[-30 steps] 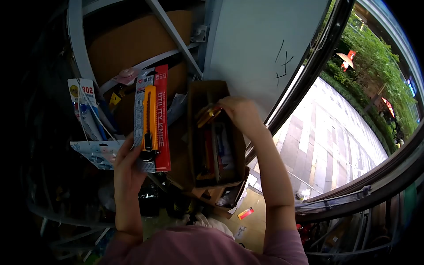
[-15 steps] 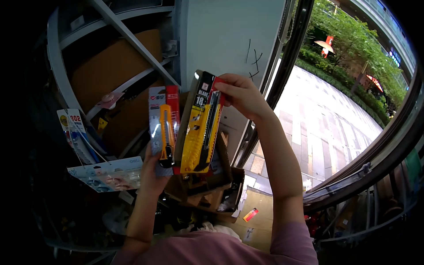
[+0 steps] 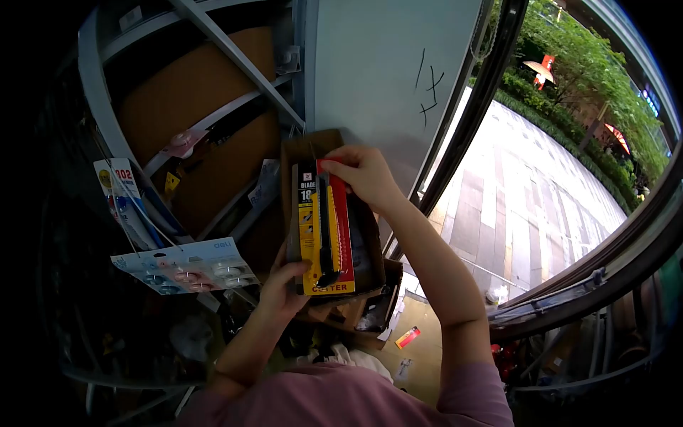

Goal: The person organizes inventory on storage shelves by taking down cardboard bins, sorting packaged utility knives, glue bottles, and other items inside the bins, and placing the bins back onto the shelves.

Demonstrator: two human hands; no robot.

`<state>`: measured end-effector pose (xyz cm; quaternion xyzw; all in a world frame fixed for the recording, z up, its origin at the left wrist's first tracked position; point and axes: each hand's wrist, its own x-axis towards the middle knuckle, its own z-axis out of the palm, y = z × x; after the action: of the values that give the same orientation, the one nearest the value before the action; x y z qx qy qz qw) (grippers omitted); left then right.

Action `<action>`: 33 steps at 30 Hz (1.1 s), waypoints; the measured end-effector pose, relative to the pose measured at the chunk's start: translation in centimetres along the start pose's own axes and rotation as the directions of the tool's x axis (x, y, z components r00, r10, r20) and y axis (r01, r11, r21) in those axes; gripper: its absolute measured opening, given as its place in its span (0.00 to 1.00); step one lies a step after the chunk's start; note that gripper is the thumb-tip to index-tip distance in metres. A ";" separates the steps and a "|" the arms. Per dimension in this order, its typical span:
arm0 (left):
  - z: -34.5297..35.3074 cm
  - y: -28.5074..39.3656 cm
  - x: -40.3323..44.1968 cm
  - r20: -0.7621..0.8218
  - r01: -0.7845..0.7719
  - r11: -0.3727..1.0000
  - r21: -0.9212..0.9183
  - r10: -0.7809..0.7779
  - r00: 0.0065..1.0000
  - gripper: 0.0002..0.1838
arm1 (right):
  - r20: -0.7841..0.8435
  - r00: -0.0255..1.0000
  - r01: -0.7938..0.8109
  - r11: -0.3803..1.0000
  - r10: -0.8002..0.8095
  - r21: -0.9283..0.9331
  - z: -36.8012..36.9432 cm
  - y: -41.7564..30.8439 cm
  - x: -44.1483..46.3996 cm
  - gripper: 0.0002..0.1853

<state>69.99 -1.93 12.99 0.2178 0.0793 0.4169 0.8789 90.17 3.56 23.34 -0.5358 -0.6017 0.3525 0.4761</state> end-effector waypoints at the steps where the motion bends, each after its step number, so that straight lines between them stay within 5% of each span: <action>1: 0.0 -0.2 0.0 -0.056 -0.019 1.000 0.021 0.020 0.998 0.43 | 0.004 1.000 -0.008 1.000 0.008 -0.001 0.2 0.2 -0.3 0.16; 6: -0.7 -0.5 0.5 -0.122 -0.124 0.988 0.092 0.135 0.983 0.45 | -0.222 0.972 0.009 0.934 0.075 0.356 1.2 0.6 -4.4 0.26; 9: -0.5 -0.7 0.6 -0.139 -0.200 0.966 0.165 0.223 0.965 0.46 | -0.185 0.982 0.088 0.975 -0.050 0.205 3.1 3.0 -9.3 0.35; 14: -0.8 -1.5 0.6 -0.086 -0.267 0.935 0.234 0.294 0.952 0.48 | -0.097 0.995 -0.016 0.976 0.038 0.217 6.2 3.5 -13.0 0.33; 20: -1.3 -1.8 0.4 -0.038 -0.309 0.919 0.243 0.328 0.944 0.48 | -0.351 0.920 0.041 0.847 0.175 0.531 5.9 4.8 -14.0 0.21; 23: -1.6 -1.8 0.3 -0.035 -0.329 0.908 0.259 0.350 0.936 0.47 | -0.429 0.883 0.133 0.773 0.191 0.620 5.0 4.9 -14.5 0.26; 25: -1.5 -1.6 0.2 -0.029 -0.333 0.911 0.242 0.350 0.936 0.46 | -0.534 0.843 0.247 0.841 0.059 0.482 4.8 3.9 -14.8 0.36; 27: -1.5 -2.1 0.3 -0.011 -0.356 0.888 0.292 0.375 0.927 0.46 | -0.548 0.836 0.213 0.903 0.030 0.374 4.7 5.3 -15.1 0.29; 28: -1.4 -2.5 0.4 0.007 -0.377 0.862 0.339 0.398 0.917 0.46 | -0.355 0.909 0.123 0.955 -0.218 -0.270 3.8 5.3 -15.8 0.18; 29: -1.2 -2.9 0.4 0.002 -0.376 0.863 0.336 0.398 0.917 0.46 | -0.514 0.835 0.113 0.975 -0.198 -0.193 5.4 5.5 -16.4 0.13; 33: -0.3 -3.9 0.2 -0.025 -0.360 0.871 0.335 0.391 0.920 0.48 | -0.551 0.818 0.100 0.984 -0.166 -0.148 5.9 4.7 -17.1 0.12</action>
<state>72.76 -3.82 11.01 0.3509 0.1430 0.5706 0.7286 85.53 -11.86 13.82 -0.5980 -0.4900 0.1110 0.6245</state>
